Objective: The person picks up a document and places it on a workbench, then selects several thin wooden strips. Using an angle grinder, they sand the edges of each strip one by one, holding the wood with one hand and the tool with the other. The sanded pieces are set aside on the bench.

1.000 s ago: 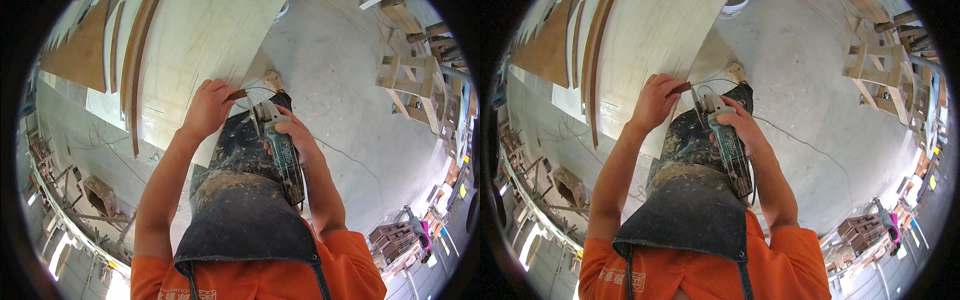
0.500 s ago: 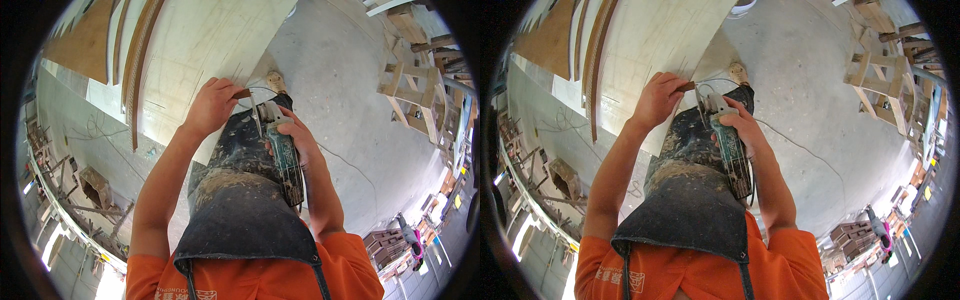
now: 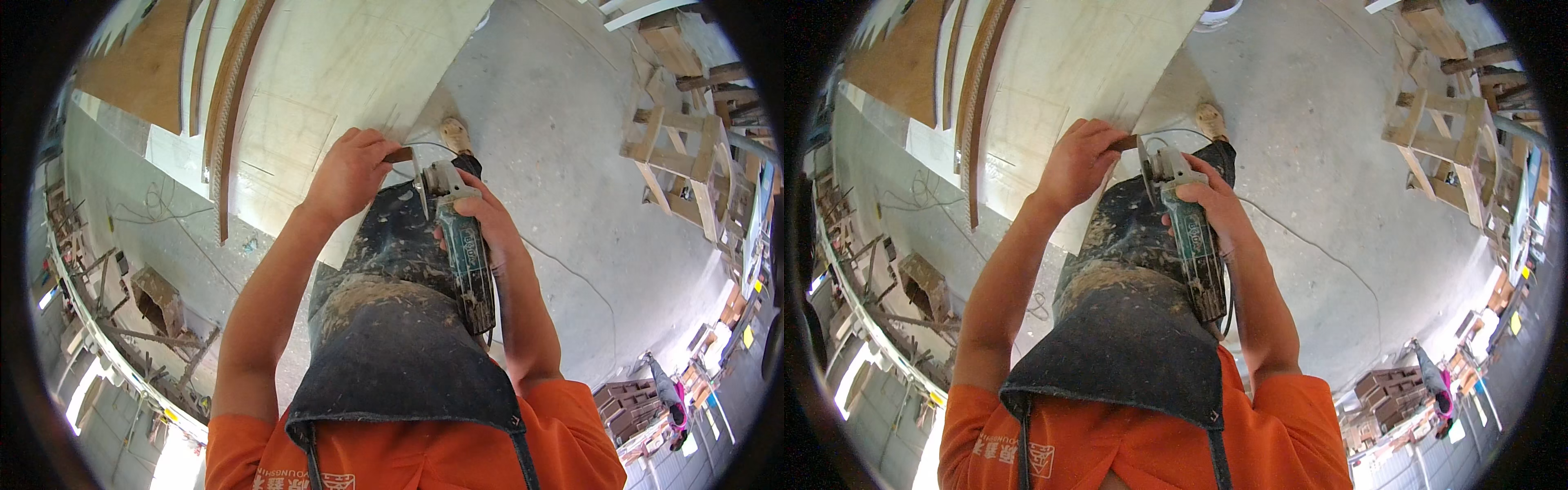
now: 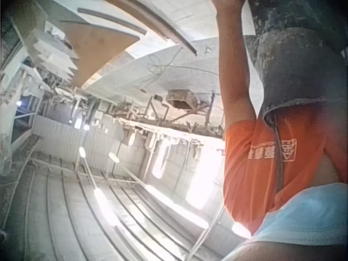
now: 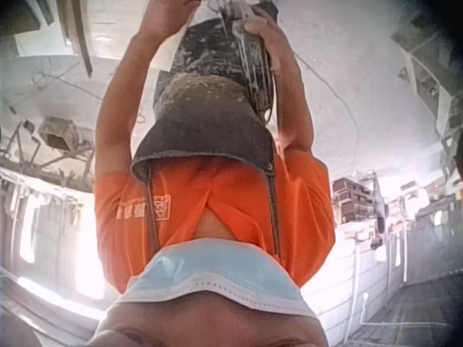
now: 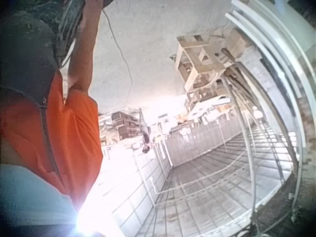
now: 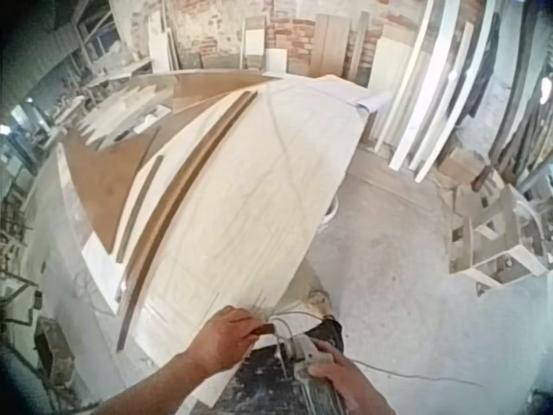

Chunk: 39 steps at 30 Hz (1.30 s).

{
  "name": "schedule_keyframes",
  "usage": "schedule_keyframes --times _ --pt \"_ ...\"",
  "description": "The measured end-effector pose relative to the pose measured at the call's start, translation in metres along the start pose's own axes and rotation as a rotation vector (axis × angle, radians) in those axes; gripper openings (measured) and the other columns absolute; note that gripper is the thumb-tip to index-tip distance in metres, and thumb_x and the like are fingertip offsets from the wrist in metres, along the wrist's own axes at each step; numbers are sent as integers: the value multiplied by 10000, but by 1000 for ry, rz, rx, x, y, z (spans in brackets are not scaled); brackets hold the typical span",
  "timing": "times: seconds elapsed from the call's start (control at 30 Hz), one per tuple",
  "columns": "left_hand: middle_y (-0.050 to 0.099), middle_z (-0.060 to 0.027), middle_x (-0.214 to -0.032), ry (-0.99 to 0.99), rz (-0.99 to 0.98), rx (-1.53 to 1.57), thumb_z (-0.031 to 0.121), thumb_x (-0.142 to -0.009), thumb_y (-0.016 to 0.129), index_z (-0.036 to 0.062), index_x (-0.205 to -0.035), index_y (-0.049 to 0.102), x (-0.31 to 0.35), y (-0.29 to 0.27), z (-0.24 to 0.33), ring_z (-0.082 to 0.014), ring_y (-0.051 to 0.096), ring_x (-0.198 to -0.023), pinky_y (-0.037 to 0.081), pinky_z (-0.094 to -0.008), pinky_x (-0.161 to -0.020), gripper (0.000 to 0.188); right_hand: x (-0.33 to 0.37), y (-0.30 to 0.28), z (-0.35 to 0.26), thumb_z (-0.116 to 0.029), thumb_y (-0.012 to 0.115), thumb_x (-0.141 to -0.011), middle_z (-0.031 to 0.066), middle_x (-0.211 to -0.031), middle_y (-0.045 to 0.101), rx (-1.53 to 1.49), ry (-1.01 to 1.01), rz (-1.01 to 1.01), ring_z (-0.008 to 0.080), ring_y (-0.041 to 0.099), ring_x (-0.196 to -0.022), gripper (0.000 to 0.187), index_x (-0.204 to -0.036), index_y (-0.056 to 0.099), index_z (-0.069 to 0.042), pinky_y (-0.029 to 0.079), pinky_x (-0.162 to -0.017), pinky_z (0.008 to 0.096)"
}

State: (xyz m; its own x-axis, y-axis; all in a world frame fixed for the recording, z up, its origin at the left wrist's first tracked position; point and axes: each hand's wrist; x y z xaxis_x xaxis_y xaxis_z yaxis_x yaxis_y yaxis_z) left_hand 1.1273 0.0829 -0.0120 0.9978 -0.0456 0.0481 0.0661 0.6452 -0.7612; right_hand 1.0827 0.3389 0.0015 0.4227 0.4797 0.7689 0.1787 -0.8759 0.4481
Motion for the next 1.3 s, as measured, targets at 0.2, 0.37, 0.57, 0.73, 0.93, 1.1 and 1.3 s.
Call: schedule_keyframes --times 0.2,0.37,0.57,0.73,0.93,1.1,1.3 --pt "657 -93 -1067 6 24 6 54 -851 701 76 -1118 718 3 1 -2 -324 600 -1013 514 -416 -928 269 -1 2 0 -188 663 -819 202 -1087 680 14 2 12 288 717 -693 804 -1564 389 -60 633 -584 382" --pt "656 -88 -1060 11 22 22 56 -845 703 74 -1129 722 1 2 -2 -321 595 -1006 513 -413 -928 285 1 3 -3 -158 664 -841 164 -1048 682 -16 15 4 280 729 -718 728 -1533 446 -95 633 -597 389" --pt "662 -74 -1064 10 47 1 64 -843 713 73 -1132 736 2 3 0 -302 597 -1007 517 -391 -927 291 0 5 -5 -160 661 -834 177 -1043 677 22 22 -13 289 727 -721 746 -1539 430 -90 643 -611 406" --pt "663 -68 -1062 11 46 -19 69 -838 722 78 -1128 739 3 5 -2 -293 599 -995 518 -387 -918 291 -1 6 -3 -163 673 -833 182 -1038 679 60 23 30 290 727 -713 748 -1537 431 -96 638 -596 395" --pt "682 -89 -1087 -14 16 9 54 -845 725 74 -1131 736 1 0 1 -322 608 -1013 524 -413 -918 287 -9 -4 5 -156 671 -865 171 -1032 679 3 77 11 288 726 -711 728 -1542 411 -96 626 -574 382" --pt "669 -81 -1050 -2 52 15 47 -828 719 75 -1103 736 2 3 -3 -320 598 -983 514 -406 -913 277 -21 -19 13 -187 682 -860 171 -1062 677 -66 120 -6 289 725 -706 745 -1543 401 -90 631 -577 384" --pt "692 -118 -1082 37 35 -8 56 -844 737 53 -1144 734 1 0 -4 -343 620 -1018 526 -429 -912 300 -14 -21 3 -244 733 -785 218 -1057 691 -200 64 -110 309 725 -686 873 -1565 373 -87 649 -566 415"
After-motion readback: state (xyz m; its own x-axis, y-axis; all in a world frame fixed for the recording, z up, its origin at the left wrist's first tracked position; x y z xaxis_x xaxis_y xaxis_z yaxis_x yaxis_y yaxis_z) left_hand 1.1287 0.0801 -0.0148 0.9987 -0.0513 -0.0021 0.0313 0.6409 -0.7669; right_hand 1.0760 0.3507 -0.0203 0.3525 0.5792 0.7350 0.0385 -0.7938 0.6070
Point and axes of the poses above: each hand's wrist, its own x-axis away from the middle knuckle, its own y-axis out of the palm, z = x × y
